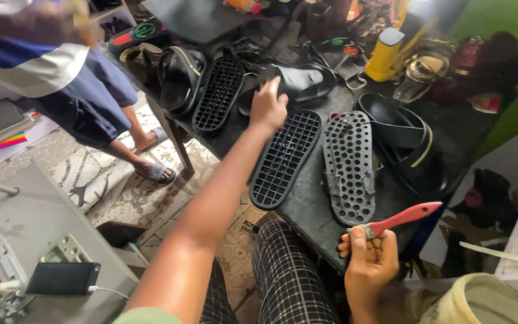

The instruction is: Applying adhesive to the grid of a rubber shoe sole using a brush.

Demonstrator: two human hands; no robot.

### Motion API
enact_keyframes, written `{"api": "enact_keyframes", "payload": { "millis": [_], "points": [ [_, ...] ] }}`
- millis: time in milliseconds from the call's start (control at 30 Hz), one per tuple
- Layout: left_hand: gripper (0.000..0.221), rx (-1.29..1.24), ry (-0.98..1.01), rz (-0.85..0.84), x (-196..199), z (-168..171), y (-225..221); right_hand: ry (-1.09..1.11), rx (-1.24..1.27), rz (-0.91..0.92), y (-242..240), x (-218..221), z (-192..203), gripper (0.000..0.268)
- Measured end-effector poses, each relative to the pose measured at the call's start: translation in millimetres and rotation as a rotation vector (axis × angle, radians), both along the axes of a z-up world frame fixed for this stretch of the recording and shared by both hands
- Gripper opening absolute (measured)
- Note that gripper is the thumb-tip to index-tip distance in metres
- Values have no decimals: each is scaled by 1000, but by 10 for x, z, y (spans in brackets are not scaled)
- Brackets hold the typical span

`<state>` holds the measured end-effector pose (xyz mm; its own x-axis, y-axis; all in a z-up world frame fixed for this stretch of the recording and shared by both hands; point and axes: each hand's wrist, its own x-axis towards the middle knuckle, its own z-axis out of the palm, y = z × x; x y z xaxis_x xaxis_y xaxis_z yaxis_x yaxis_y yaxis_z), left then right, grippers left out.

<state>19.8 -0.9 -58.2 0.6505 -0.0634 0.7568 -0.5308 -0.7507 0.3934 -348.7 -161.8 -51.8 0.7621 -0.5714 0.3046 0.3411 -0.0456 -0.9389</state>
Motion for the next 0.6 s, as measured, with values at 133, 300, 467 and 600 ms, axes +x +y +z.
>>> {"api": "enact_keyframes", "payload": {
  "millis": [133, 300, 467, 600],
  "points": [
    [34, -397, 30, -82, -1072, 371, 195, 30, -4, -35, -18, -30, -3, 9],
    [14, -1121, 142, -359, -1579, -4, 803, 55, 48, -61, -58, -14, -43, 15],
    [23, -1175, -60, 229, -1146, -98, 1804, 32, 102, -68, -149, 12, -162, 25],
    [22, -1060, -225, 238, -115, -274, 2681, 31, 206, -127, -824, 427, -958, 34]
  ]
}}
